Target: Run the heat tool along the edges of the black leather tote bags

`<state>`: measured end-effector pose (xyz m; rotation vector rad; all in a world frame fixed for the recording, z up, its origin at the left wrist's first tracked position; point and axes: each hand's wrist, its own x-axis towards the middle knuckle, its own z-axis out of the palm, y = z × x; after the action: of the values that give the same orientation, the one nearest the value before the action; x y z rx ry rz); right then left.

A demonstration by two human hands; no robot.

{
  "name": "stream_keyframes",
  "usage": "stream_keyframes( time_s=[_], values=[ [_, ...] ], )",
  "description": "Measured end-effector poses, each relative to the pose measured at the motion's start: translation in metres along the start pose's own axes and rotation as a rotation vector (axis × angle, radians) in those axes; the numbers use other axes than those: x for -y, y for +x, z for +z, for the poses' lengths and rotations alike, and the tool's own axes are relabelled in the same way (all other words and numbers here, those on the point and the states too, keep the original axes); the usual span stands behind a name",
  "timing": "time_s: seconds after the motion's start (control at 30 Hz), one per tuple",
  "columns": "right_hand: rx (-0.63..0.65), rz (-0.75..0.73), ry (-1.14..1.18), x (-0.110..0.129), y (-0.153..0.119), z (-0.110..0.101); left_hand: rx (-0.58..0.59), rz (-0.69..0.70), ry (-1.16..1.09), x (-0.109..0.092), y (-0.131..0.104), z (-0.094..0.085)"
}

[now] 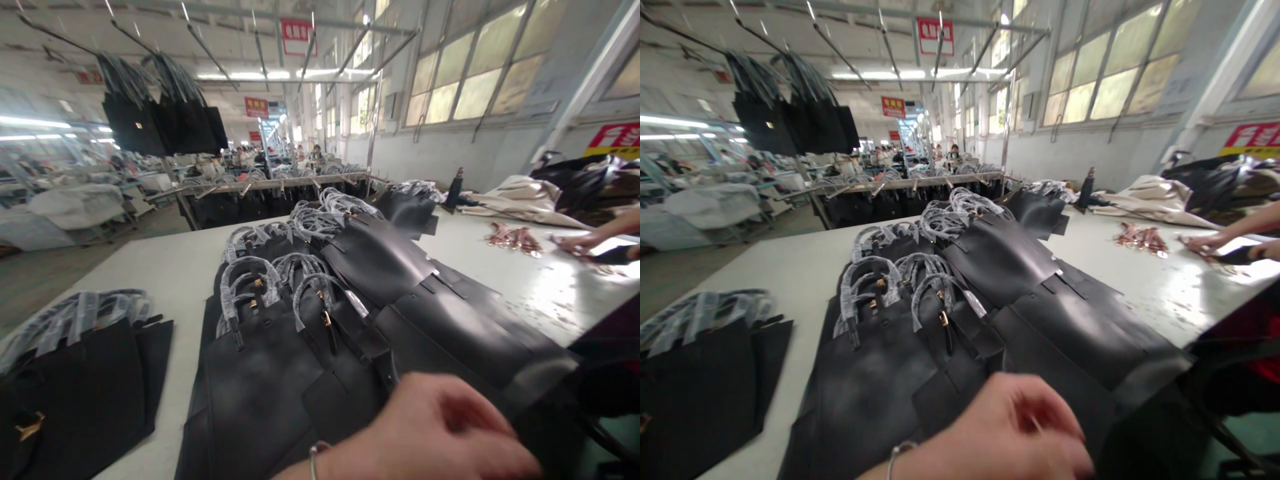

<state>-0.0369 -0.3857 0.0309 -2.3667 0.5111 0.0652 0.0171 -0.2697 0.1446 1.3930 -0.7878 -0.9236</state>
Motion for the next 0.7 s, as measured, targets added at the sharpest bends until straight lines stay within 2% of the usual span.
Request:
stream_keyframes(
  time_s=[0.07,0.1,0.17,0.2,0.23,0.3,0.37,0.47,0.6,0.7],
  values=[
    [-0.021,-0.028,0.013,-0.002,0.000,0.001,-0.449,0.024,0.322,0.019,0.014,-0.048],
    [-0.030,-0.030,0.011,-0.002,0.000,0.002,-0.624,0.025,0.503,0.031,0.018,-0.073],
    [-0.030,-0.018,-0.011,-0.003,0.002,0.004,-0.876,-0.045,0.831,0.054,0.022,-0.121],
    [-0.024,-0.007,-0.030,-0.003,0.002,0.005,-0.939,-0.096,0.957,0.063,0.023,-0.140],
    [-0.015,0.002,-0.049,-0.003,0.003,0.006,-0.951,-0.150,1.044,0.071,0.024,-0.156],
    [0.007,0.026,-0.078,-0.001,0.004,0.006,-0.904,-0.235,1.158,0.078,0.028,-0.175],
    [0.028,0.061,-0.075,0.002,0.005,0.004,-0.843,-0.317,1.220,0.077,0.034,-0.181],
    [0.022,0.102,-0.050,0.006,0.005,0.001,-0.786,-0.415,1.288,0.069,0.044,-0.179],
    [0.006,0.145,-0.037,0.005,0.005,0.000,-0.700,-0.386,1.308,0.061,0.050,-0.181],
    [-0.005,0.160,-0.030,0.002,0.007,0.003,-0.611,-0.301,1.282,0.054,0.042,-0.188]
  ],
)
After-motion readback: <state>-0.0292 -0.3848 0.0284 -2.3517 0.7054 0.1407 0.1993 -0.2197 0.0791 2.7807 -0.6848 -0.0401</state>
